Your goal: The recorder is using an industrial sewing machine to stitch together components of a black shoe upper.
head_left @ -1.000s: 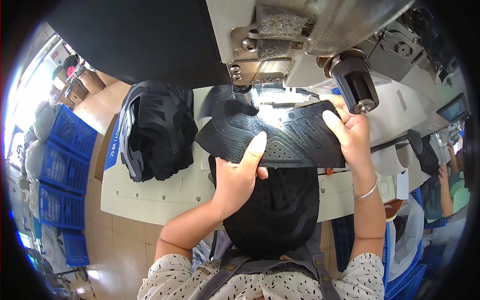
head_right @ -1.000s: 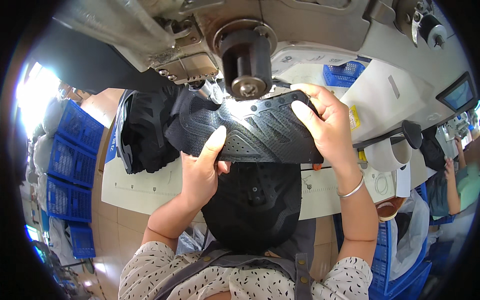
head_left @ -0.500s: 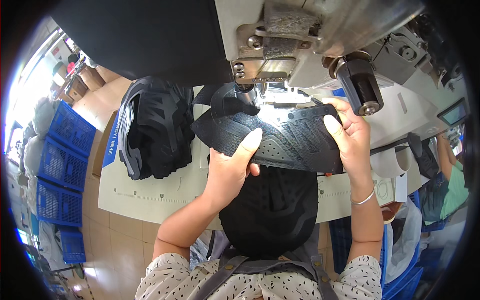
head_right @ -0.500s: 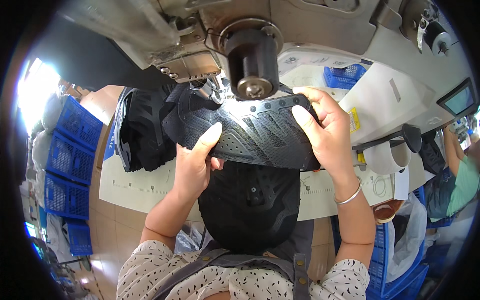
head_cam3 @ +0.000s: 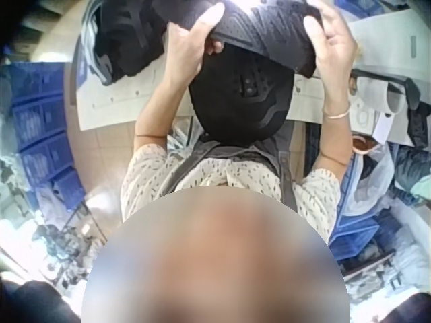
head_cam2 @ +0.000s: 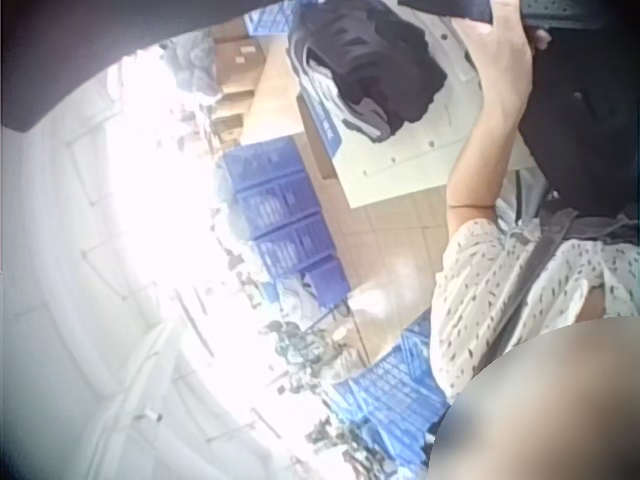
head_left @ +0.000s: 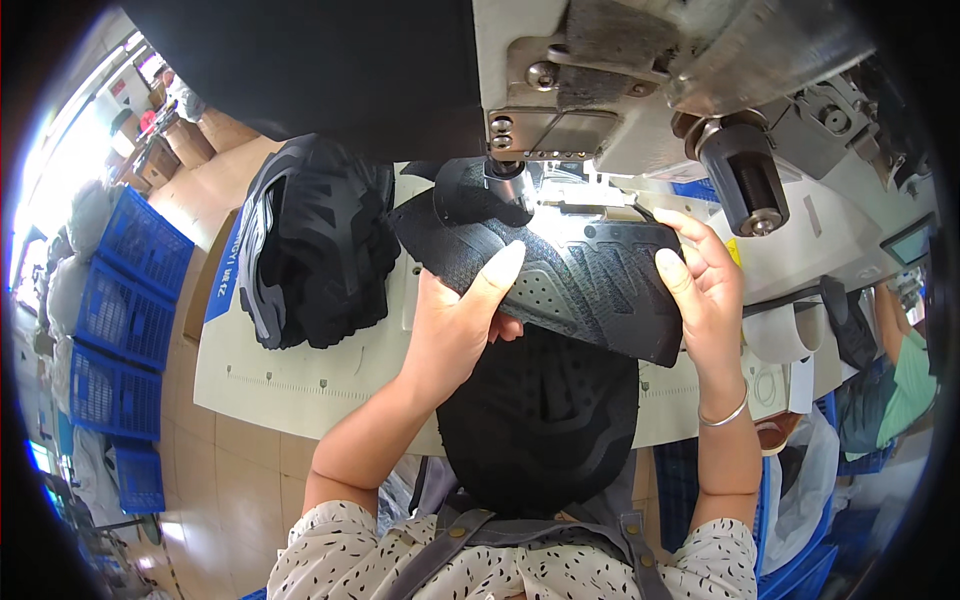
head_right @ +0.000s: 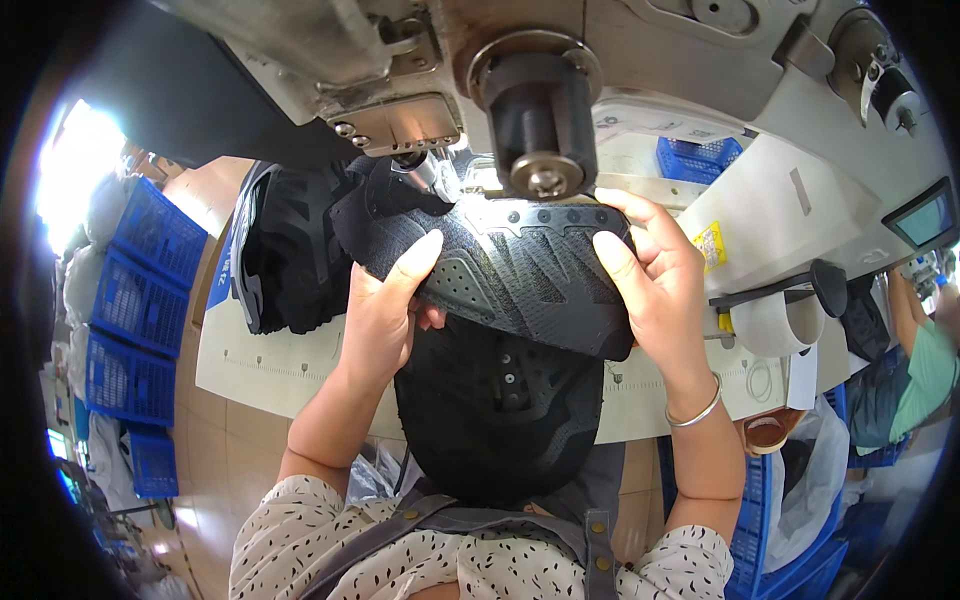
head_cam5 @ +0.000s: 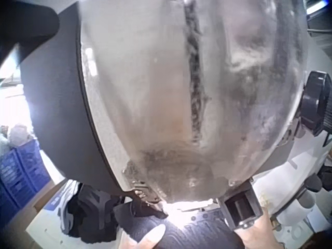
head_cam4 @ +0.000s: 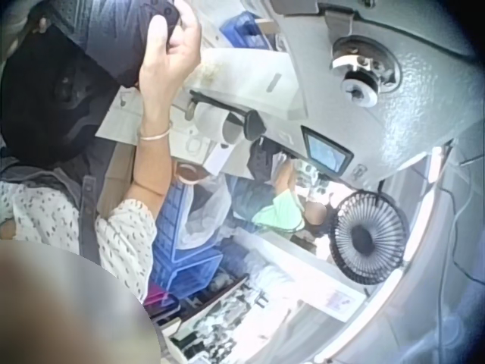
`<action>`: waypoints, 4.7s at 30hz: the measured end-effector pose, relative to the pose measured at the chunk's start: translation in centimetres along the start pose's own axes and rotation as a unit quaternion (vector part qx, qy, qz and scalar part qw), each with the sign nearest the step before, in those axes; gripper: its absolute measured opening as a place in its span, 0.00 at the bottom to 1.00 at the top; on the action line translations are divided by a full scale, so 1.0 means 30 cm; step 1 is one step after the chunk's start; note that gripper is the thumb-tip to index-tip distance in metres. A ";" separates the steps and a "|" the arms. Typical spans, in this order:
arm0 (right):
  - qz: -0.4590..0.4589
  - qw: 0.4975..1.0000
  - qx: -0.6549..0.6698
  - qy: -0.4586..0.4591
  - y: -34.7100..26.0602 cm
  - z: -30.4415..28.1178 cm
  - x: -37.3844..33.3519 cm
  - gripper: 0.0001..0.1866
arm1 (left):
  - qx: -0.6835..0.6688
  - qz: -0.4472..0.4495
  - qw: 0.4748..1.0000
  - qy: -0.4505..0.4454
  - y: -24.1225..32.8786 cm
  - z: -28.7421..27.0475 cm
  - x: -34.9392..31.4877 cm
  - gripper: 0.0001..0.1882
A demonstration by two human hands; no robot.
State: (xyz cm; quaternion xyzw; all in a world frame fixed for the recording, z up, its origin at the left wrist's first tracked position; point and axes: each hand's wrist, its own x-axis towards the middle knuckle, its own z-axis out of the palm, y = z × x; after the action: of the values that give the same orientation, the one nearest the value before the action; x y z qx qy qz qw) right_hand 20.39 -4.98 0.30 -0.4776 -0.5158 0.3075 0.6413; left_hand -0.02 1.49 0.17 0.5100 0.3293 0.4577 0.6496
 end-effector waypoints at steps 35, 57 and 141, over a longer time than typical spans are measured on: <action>0.132 0.969 0.209 0.006 0.030 0.056 -0.241 0.31 | -0.052 -0.056 0.997 -0.024 0.012 -0.136 -0.171 0.11; 0.030 0.991 0.044 0.121 0.022 0.078 -0.082 0.15 | 0.086 0.091 0.992 0.014 0.028 -0.124 -0.017 0.09; 0.143 0.979 0.104 0.099 0.143 0.019 -0.146 0.13 | 0.512 0.268 0.816 -0.020 -0.113 -0.313 -0.199 0.30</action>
State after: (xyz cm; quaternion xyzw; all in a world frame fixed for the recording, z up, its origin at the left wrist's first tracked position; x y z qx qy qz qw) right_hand 19.03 -7.17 -5.30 -0.5054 -0.3416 0.3994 0.6844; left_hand -9.71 -0.89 -5.80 0.8458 0.3538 0.3689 0.1532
